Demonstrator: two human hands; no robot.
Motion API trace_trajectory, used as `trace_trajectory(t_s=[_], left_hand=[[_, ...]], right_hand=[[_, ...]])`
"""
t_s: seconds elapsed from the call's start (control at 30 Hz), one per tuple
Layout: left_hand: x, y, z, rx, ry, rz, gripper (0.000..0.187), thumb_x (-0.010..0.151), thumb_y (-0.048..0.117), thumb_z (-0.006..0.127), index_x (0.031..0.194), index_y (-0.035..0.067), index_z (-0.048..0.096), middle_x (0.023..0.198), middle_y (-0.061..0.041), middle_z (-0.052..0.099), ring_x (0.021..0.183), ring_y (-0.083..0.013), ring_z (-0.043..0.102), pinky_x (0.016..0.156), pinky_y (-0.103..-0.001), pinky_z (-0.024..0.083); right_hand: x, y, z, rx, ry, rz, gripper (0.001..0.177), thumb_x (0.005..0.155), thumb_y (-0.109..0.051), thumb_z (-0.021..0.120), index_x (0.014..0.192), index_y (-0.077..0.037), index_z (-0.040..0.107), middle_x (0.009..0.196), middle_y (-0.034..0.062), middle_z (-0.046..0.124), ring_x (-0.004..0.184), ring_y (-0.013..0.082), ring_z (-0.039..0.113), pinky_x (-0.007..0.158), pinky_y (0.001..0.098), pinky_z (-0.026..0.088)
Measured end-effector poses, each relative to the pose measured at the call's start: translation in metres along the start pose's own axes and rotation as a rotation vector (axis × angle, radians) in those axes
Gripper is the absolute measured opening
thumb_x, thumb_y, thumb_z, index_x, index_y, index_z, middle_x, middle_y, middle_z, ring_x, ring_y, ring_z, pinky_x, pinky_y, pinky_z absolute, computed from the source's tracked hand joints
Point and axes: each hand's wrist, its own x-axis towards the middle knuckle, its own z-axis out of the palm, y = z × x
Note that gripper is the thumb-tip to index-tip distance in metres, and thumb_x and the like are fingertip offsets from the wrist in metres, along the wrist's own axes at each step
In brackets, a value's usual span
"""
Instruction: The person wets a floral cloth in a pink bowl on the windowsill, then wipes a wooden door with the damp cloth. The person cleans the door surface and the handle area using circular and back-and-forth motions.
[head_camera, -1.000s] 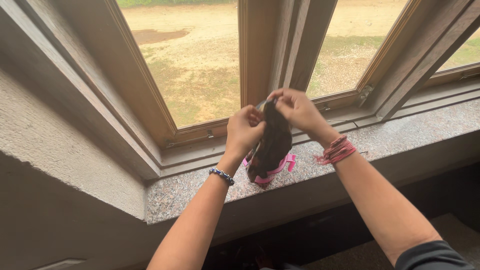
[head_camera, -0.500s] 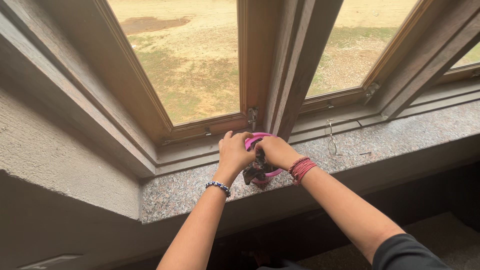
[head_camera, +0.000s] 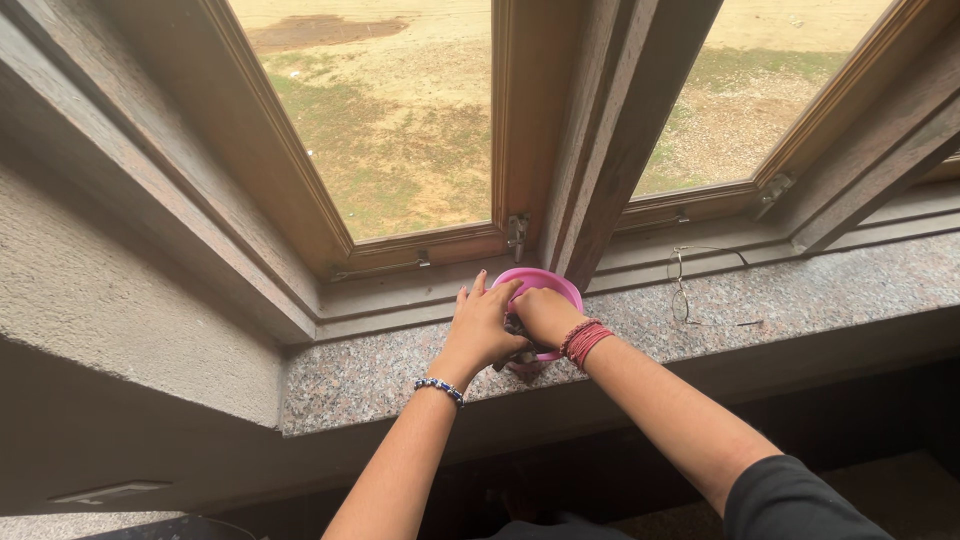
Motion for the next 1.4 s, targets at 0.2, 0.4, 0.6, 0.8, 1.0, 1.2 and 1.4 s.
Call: trace_trajectory(t_s=[0.2,0.4,0.6,0.8,1.0,1.2,1.4], left_hand=[[0.005,0.007,0.001,0.103,0.014,0.013,0.082,0.062,0.021,0.087,0.138,0.017,0.056,0.131,-0.012,0.065,0.149,-0.0403,0.031,0.121,-0.059,0.02],[0.004,0.009,0.009,0.146,0.104,0.014,0.087,0.064,0.01,0.083,0.143,0.015,0.049,0.124,-0.013,0.068,0.147,-0.0401,0.035,0.121,-0.055,0.024],[0.008,0.014,0.011,-0.05,0.174,-0.058,0.091,0.06,0.01,0.088,0.142,0.017,0.048,0.141,-0.026,0.052,0.147,-0.04,0.03,0.121,-0.049,0.026],[0.002,0.048,-0.018,-0.918,0.149,0.028,0.119,0.055,0.012,0.094,0.154,0.018,0.028,0.136,-0.022,0.059,0.129,-0.0316,0.053,0.106,-0.041,0.047],[0.012,0.059,-0.013,-1.112,0.193,0.025,0.082,0.066,0.005,0.092,0.137,0.006,0.053,0.119,-0.008,0.072,0.108,-0.0155,0.07,0.095,-0.032,0.059],[0.037,0.028,0.029,-0.955,0.118,-0.036,0.044,0.068,0.005,0.086,0.11,0.003,0.071,0.1,-0.002,0.077,0.09,-0.0085,0.07,0.081,-0.029,0.058],[0.055,0.021,0.051,-0.568,0.145,-0.425,0.03,0.08,0.022,0.079,0.104,0.004,0.077,0.09,-0.015,0.078,0.085,-0.0224,0.076,0.078,-0.036,0.056]], right_hand=[[-0.002,0.001,-0.005,0.012,0.0,-0.005,0.017,0.087,-0.014,0.064,0.098,-0.006,0.073,0.089,0.0196,0.073,0.086,0.0334,0.074,0.078,0.0431,0.059],[-0.018,-0.014,-0.059,0.142,0.122,0.003,0.014,0.075,-0.004,0.067,0.086,-0.005,0.074,0.086,0.0184,0.073,0.087,0.036,0.072,0.078,0.0448,0.057],[-0.04,-0.03,-0.146,0.25,0.268,-0.114,0.021,0.065,0.002,0.066,0.08,-0.006,0.077,0.086,0.0173,0.074,0.087,0.0364,0.071,0.083,0.0439,0.056],[-0.058,-0.039,-0.207,0.422,0.264,-0.021,0.021,0.069,-0.001,0.066,0.085,-0.007,0.078,0.085,0.0117,0.076,0.082,0.0259,0.076,0.078,0.0347,0.059],[-0.068,-0.044,-0.233,0.629,0.407,-0.156,0.019,0.069,0.003,0.064,0.085,-0.001,0.074,0.089,0.0089,0.076,0.086,0.017,0.076,0.081,0.0287,0.058],[-0.084,-0.041,-0.244,0.759,0.439,-0.159,0.017,0.07,0.005,0.062,0.083,0.001,0.072,0.102,0.011,0.075,0.097,0.0173,0.073,0.086,0.028,0.057],[-0.104,-0.033,-0.238,0.571,0.389,0.068,0.016,0.069,0.003,0.064,0.08,-0.003,0.074,0.088,0.0088,0.076,0.086,0.021,0.073,0.076,0.0319,0.056]])
